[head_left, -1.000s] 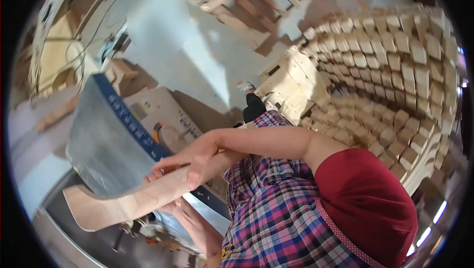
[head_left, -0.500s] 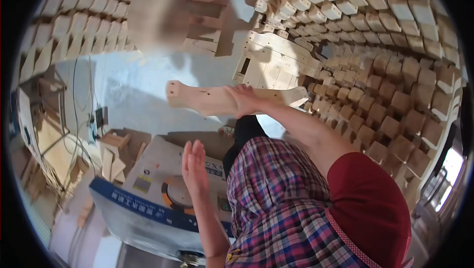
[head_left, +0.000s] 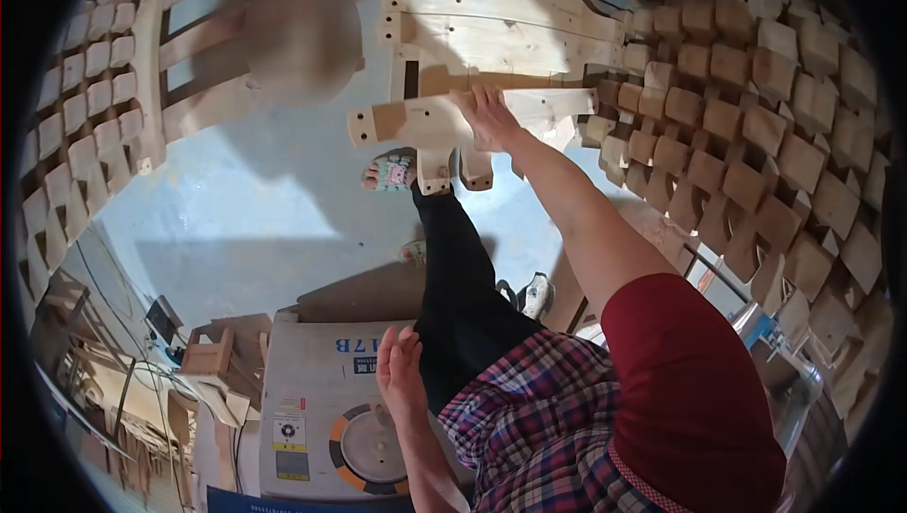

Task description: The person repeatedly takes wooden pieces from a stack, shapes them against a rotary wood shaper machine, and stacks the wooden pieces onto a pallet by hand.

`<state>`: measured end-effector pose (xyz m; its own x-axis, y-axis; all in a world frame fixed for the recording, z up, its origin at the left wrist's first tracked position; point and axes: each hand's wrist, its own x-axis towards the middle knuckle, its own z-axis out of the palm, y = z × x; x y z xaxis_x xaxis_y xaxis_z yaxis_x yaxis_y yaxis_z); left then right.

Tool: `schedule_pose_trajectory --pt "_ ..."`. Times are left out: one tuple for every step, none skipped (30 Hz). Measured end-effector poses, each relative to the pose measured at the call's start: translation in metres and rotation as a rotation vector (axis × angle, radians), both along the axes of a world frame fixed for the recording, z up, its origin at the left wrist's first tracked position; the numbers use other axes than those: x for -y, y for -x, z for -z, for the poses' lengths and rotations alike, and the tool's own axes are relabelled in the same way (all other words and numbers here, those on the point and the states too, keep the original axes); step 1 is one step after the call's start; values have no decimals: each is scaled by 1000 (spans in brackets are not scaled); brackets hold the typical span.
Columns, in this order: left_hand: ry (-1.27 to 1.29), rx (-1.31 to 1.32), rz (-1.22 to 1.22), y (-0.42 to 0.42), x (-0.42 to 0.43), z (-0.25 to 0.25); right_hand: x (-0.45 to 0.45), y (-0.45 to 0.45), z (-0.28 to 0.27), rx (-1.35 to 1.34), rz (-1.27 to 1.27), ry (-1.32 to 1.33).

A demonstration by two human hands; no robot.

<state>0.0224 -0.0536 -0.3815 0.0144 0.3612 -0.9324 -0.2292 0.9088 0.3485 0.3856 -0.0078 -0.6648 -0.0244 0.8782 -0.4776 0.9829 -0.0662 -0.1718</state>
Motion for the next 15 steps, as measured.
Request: schedule_pose_trajectory --pt "6 -1 -3 0 0 7 -4 -2 3 35 26 -8" --pt "11 -2 -7 0 0 13 -6 -4 7 70 51 -16" --pt "11 -4 -13 0 -1 18 -9 -6 13 105 74 -29" --pt "14 -8 -13 1 -3 21 -10 -10 22 101 74 -26" --pt "9 -9 -14 3 -5 25 -11 -16 30 136 68 -77" --pt "4 -11 -17 5 -6 28 -13 -22 37 172 61 -129" --pt "2 -12 -19 7 -7 30 -11 -27 43 206 54 -177" --pt "3 -14 -21 9 -6 32 -7 -29 48 242 47 -222" --pt "8 -16 -23 10 -5 33 -4 -28 49 239 44 -217" --pt "14 -21 -25 12 -4 34 -1 -27 49 267 65 -238" --pt "19 -25 -28 12 -2 36 1 -27 48 295 85 -260" --pt "21 -28 -33 12 -1 38 1 -28 48 323 103 -286" --pt "26 -33 -34 12 1 38 3 -28 47 350 124 -308" --pt "32 -36 -33 12 3 37 6 -27 44 348 124 -301" --pt "34 -25 -41 10 5 37 6 -29 40 343 145 -229"
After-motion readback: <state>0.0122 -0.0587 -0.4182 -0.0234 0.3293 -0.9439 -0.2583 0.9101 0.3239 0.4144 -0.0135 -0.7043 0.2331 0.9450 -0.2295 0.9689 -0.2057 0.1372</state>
